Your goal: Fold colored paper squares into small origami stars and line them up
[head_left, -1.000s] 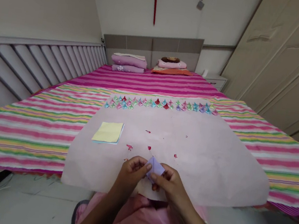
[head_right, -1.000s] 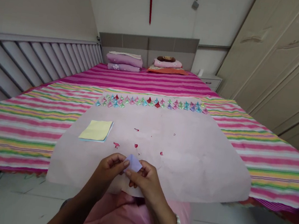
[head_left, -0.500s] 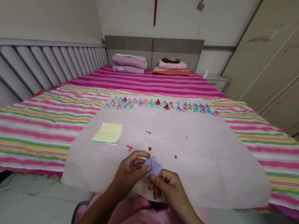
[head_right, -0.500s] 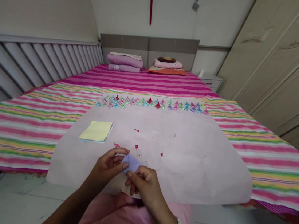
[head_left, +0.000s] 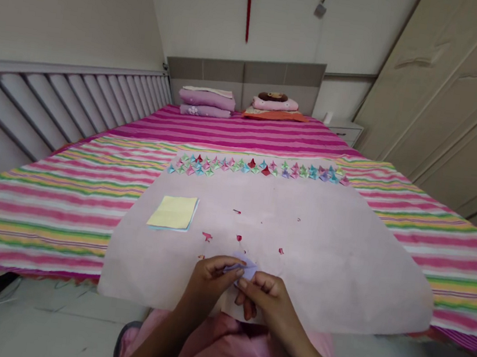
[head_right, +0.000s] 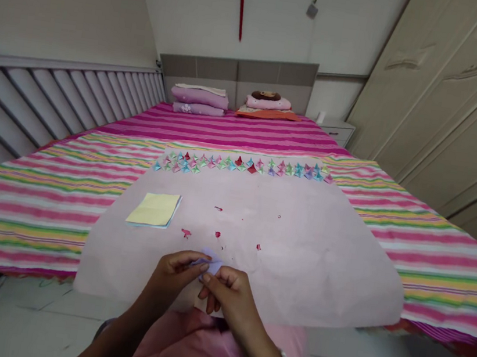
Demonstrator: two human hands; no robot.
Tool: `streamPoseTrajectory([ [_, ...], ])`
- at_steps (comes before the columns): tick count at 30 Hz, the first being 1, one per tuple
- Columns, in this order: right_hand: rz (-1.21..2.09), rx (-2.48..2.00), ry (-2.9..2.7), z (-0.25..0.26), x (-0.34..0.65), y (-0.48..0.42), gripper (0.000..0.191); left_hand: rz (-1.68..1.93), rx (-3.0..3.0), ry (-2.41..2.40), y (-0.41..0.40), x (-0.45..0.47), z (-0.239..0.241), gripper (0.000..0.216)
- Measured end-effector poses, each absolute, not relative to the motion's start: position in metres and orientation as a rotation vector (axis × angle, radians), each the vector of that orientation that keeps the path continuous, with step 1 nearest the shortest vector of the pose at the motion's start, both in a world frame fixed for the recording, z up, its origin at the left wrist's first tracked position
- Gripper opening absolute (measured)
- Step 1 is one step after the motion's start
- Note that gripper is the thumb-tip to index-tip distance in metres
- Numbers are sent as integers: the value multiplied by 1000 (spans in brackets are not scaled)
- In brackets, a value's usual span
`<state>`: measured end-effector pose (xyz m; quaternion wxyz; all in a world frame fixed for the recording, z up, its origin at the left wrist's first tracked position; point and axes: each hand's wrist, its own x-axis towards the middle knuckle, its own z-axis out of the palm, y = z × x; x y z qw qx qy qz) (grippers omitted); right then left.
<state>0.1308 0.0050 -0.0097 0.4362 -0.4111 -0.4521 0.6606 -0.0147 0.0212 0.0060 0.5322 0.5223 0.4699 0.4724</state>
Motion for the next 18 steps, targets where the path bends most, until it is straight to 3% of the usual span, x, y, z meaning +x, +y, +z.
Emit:
streamPoseTrajectory([
  [10,1576,-1040,-1122,-14,133,6,39,989,1440,884,16,-26,9,27],
  [18,1620,-942,-1164,-10,135,4,30,1045,1389,944,15,-21,15,17],
])
